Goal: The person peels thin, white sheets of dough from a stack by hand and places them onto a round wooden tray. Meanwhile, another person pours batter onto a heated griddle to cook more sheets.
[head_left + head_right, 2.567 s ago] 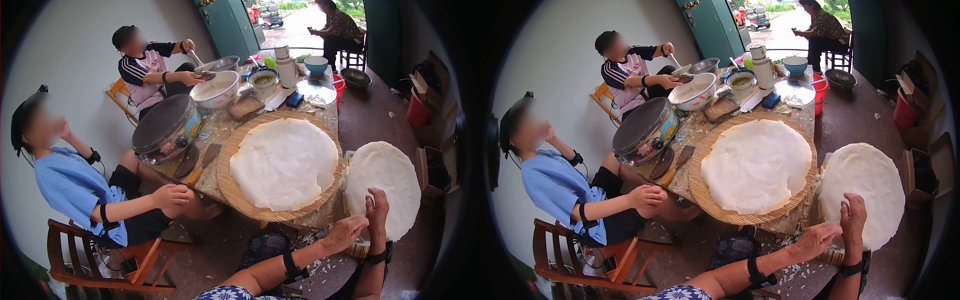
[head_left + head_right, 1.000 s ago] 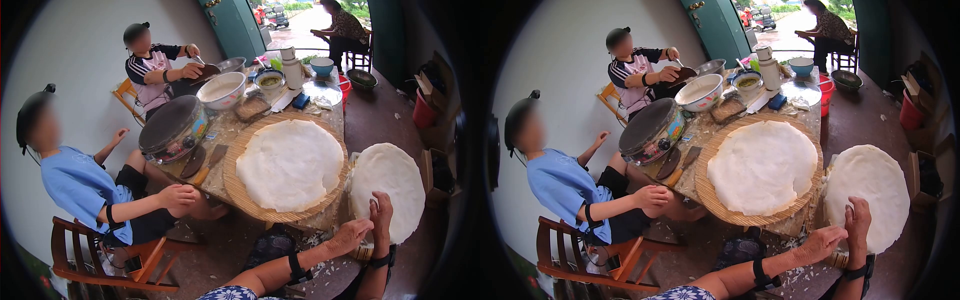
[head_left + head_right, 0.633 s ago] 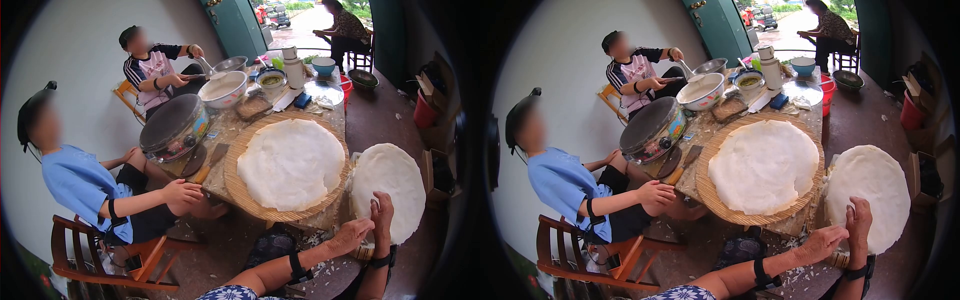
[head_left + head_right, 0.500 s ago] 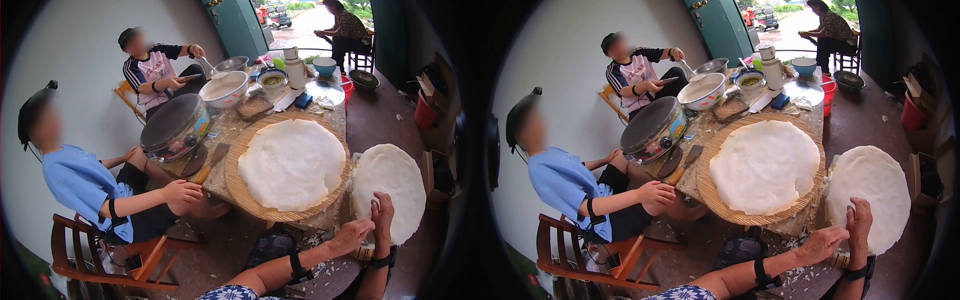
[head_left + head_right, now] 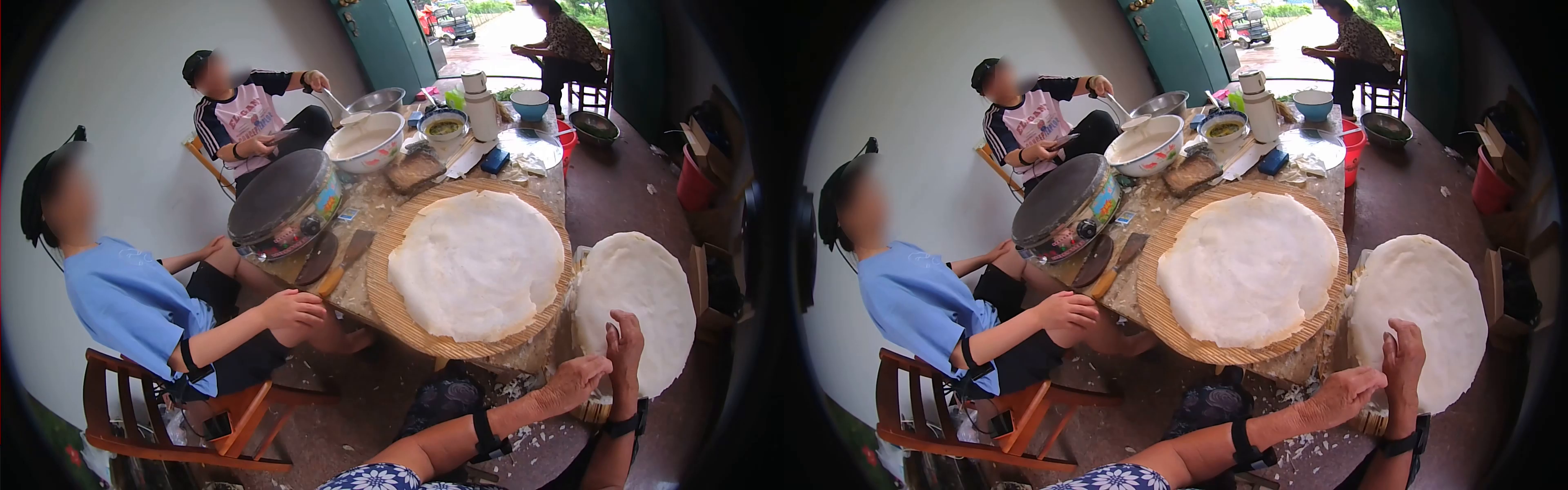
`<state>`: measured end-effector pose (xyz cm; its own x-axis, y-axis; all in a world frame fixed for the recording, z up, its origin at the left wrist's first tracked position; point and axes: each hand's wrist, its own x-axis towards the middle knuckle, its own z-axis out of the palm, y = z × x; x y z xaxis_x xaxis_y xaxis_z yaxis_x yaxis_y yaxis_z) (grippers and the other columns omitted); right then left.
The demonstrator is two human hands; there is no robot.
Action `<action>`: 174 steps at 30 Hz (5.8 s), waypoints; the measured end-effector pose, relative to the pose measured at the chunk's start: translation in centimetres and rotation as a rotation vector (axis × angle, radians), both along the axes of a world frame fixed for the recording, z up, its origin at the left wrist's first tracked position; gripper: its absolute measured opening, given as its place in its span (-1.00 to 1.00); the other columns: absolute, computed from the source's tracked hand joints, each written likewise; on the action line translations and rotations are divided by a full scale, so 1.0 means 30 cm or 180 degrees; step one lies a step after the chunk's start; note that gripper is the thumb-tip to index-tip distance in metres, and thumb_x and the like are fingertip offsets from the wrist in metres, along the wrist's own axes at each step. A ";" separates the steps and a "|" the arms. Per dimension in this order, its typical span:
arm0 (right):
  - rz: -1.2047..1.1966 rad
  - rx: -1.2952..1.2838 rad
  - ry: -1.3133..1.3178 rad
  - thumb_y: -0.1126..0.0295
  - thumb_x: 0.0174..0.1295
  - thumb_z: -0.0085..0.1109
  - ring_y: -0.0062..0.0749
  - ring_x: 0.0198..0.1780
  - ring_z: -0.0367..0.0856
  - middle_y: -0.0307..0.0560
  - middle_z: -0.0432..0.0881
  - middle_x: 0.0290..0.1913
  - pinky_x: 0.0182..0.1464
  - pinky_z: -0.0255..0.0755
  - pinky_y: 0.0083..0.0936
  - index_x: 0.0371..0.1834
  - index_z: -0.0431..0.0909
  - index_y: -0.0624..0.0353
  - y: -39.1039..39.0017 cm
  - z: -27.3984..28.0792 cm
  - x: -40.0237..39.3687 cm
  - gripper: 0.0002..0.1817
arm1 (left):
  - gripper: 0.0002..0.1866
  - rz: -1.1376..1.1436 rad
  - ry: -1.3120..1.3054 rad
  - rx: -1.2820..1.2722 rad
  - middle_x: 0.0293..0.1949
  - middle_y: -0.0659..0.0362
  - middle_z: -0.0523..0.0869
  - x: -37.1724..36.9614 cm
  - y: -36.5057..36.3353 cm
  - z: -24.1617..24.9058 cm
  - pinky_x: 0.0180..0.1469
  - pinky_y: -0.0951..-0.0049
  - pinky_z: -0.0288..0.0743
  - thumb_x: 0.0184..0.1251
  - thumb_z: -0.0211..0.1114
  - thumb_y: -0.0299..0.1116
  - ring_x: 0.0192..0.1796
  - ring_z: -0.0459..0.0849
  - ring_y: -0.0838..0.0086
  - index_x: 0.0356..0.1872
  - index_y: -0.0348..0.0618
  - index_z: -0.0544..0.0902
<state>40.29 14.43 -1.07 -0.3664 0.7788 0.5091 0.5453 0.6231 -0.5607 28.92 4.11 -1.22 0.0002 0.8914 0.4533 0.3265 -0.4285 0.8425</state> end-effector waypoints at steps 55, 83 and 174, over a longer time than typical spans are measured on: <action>0.0028 -0.0036 -0.0115 0.64 0.07 0.13 -0.05 -0.10 0.59 0.09 0.59 -0.15 -0.04 0.46 -0.36 -0.13 0.54 0.28 0.014 -0.023 0.022 -0.74 | -0.94 0.0005 0.0241 0.0016 -0.38 0.02 0.55 0.007 0.001 -0.023 -0.24 0.23 0.49 0.26 0.08 -0.55 -0.25 0.62 0.09 -0.28 -0.22 0.48; 0.0053 -0.0050 -0.0084 0.64 0.07 0.12 -0.07 -0.09 0.59 0.07 0.59 -0.16 -0.04 0.46 -0.37 -0.13 0.54 0.29 0.011 -0.017 0.033 -0.75 | -0.95 -0.0015 0.0406 0.0047 -0.41 0.02 0.56 0.011 0.002 -0.035 -0.26 0.22 0.51 0.27 0.08 -0.51 -0.28 0.62 0.10 -0.28 -0.21 0.48; 0.0021 -0.0307 0.0123 0.68 0.11 0.05 -0.14 -0.09 0.58 0.09 0.57 -0.15 -0.03 0.45 -0.42 -0.10 0.52 0.35 0.000 0.001 0.087 -0.73 | -0.95 -0.0017 0.0572 -0.0039 -0.43 0.02 0.55 0.030 0.004 -0.074 -0.27 0.19 0.50 0.23 0.08 -0.51 -0.29 0.62 0.06 -0.31 -0.17 0.48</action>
<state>42.89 14.44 -1.04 -0.3533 0.8225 0.4457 0.5183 0.5687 -0.6387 29.82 4.23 -3.45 0.0851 0.8966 0.4347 0.4699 -0.4208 0.7760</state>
